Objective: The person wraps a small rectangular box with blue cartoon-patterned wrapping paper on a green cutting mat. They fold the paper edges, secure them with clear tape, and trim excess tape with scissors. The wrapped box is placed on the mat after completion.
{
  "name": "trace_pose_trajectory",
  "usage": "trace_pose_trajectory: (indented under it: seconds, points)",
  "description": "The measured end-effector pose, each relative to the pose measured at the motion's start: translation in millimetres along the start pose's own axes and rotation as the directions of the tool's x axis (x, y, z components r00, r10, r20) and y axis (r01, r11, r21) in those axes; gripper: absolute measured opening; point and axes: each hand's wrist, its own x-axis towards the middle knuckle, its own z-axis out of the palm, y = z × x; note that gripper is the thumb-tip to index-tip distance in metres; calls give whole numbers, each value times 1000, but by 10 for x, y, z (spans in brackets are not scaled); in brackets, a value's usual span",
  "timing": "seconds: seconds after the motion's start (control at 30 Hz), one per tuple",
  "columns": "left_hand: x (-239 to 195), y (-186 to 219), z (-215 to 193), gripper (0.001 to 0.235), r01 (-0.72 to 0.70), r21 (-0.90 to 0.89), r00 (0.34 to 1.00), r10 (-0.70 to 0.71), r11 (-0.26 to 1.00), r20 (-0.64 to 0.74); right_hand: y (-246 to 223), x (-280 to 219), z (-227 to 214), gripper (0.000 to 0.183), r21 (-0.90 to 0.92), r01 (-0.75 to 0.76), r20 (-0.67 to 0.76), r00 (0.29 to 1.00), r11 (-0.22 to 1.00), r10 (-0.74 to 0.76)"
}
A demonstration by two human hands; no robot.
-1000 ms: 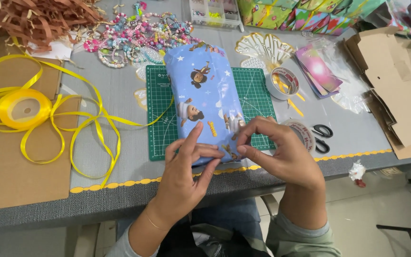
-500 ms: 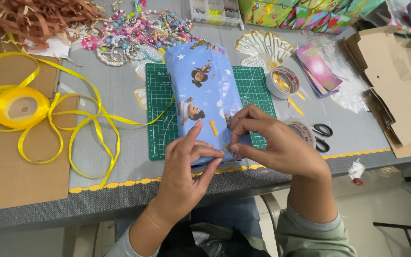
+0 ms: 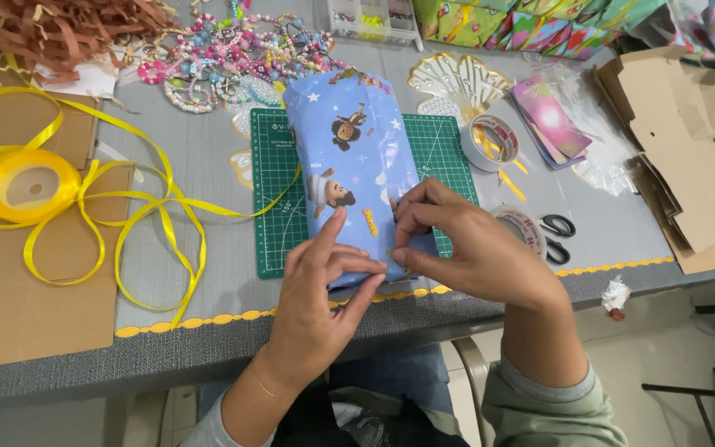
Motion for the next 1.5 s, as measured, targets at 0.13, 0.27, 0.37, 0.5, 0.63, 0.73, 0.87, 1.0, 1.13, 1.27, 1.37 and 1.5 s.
trace_pose_trajectory:
  seconds: [0.13, 0.27, 0.37, 0.5, 0.63, 0.73, 0.87, 1.0, 1.13, 1.27, 1.37, 1.5]
  points:
    - [2, -6, 15, 79, 4, -2, 1000, -4, 1000, 0, -10, 8, 18, 9, -1, 6, -19, 1000, 1000, -6]
    - [-11, -1, -21, 74, -8, 26, 1000, 8, 1000, 4, -73, 27, 48, 13, -33, -60, -23, 998, 998, 59]
    - [43, 30, -8, 60, -49, 74, 999, 48, 996, 20, -101, -17, 44, 13, -73, -101, -60, 994, 992, 97]
    - [109, 90, -75, 34, -119, 191, 993, 115, 974, 32, -110, -16, 103, 12, -148, -85, -123, 990, 985, 67]
    - [116, 87, -83, 14, -155, 228, 988, 149, 961, 44, -78, -55, 144, 15, -162, -70, -142, 989, 984, 47]
    - [96, 54, -73, 18, -182, 219, 983, 176, 959, 47, -79, -69, 144, 18, -132, -54, -147, 989, 990, 34]
    - [79, 34, -62, 21, -184, 205, 983, 180, 961, 36, -85, -74, 135, 44, -109, -73, -149, 987, 991, 57]
    - [85, 43, -70, 23, -196, 218, 981, 191, 956, 42, -14, -83, 184, 42, -47, -21, -165, 986, 999, 13]
    - [80, 34, -60, 23, -194, 232, 981, 187, 953, 52, 25, -69, 181, 41, -28, -3, -174, 985, 1000, -2]
    - [74, 39, -57, 19, -193, 245, 981, 185, 950, 56, 75, -61, 180, 44, 13, -15, -159, 987, 1000, 17]
    - [94, 58, -63, 14, -186, 247, 983, 179, 951, 51, 94, -63, 149, 43, 65, -16, -146, 989, 998, 26]
    - [121, 107, -80, 9, -145, 234, 989, 135, 961, 60, 91, -66, 154, 34, 159, -29, -159, 986, 987, 54]
